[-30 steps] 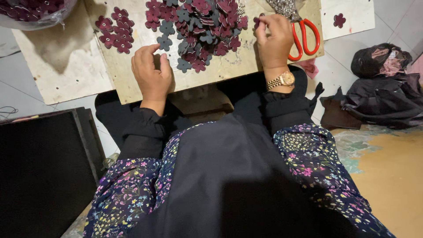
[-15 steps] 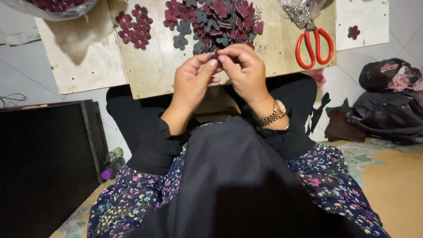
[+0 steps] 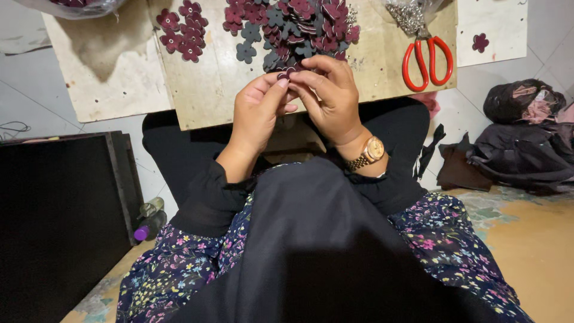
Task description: The person sits on the floor and assembles small flower-shaped craft pieces by hand. They pick up a dark red flower piece, attach a small silver fastener to its center, and place the finished unit into a separate pile on the table.
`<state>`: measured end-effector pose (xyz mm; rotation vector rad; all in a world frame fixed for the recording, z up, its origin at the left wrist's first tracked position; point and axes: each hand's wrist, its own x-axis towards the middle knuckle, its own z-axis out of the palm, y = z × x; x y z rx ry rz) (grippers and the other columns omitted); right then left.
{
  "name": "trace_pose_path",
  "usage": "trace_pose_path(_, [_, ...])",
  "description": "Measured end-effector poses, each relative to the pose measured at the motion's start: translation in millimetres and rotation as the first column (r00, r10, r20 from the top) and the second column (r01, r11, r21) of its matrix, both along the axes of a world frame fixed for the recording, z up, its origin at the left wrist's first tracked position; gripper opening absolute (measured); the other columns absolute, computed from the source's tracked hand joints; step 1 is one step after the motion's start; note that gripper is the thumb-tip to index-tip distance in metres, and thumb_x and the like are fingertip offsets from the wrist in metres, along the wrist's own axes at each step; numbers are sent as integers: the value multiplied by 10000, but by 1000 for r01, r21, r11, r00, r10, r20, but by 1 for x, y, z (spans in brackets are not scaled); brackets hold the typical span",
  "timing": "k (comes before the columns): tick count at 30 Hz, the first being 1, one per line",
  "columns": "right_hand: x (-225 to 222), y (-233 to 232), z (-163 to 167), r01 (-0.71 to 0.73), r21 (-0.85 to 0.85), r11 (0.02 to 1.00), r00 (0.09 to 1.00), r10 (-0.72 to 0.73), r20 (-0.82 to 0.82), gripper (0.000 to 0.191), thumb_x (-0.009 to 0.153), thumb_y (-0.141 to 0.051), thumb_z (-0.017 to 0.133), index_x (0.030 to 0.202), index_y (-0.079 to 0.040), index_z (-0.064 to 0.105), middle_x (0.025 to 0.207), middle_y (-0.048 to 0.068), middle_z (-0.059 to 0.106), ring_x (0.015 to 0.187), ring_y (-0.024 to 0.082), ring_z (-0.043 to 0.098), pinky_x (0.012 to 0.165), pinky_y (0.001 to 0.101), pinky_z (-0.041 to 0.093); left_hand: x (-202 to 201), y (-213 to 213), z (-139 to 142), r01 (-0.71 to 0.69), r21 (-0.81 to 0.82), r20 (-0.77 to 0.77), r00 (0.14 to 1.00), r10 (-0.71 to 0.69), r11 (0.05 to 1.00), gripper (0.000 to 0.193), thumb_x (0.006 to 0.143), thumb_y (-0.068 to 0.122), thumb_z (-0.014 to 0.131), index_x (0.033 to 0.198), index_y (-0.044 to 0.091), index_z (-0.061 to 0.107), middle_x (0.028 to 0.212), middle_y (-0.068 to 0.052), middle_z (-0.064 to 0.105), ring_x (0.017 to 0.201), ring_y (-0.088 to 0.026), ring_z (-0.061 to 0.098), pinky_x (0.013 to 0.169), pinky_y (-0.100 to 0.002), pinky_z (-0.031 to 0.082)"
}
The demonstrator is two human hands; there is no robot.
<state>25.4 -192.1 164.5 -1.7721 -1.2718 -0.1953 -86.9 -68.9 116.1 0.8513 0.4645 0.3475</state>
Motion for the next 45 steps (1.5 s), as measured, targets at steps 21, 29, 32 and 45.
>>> trace_pose_path(21, [0,-7,-2,59,-42,997,975,-48,218,201,893,-81,833,1060,-85,723,1201,69,663,1074,291,628,949,437,475,-2,-10,-11,0,110,56,998,-7,994,279,1084,148,603,1297,-24,661,1150,-67,731,979,-100,696,827,-262,595])
trace_pose_path(29, [-8,-11,-23,-139,-31,990,971,130,-200,385,870,25,637,1225,-83,737,1344,151,628,1153,294,609,1003,385,514,-11,10,-30,-20,49,-113,993,25,999,268,1043,118,629,1264,-32,638,1109,-84,733,942,-116,713,793,-260,594])
trace_pose_path(32, [6,-19,-48,-12,13,1000,976,15,-218,266,944,3,653,1167,-110,743,1280,93,674,1171,277,642,1023,380,544,-16,23,-44,-107,170,-15,994,111,980,205,1036,86,643,1209,-24,635,1067,-107,738,925,-144,716,813,-282,593])
trace_pose_path(45, [150,-36,-153,502,-248,828,823,-546,-158,247,892,-202,796,1067,-31,764,911,127,732,791,257,716,728,375,572,-41,104,-72,110,992,-46,781,623,-65,210,991,41,699,1199,72,707,1073,-163,608,1066,-373,572,956,-471,442])
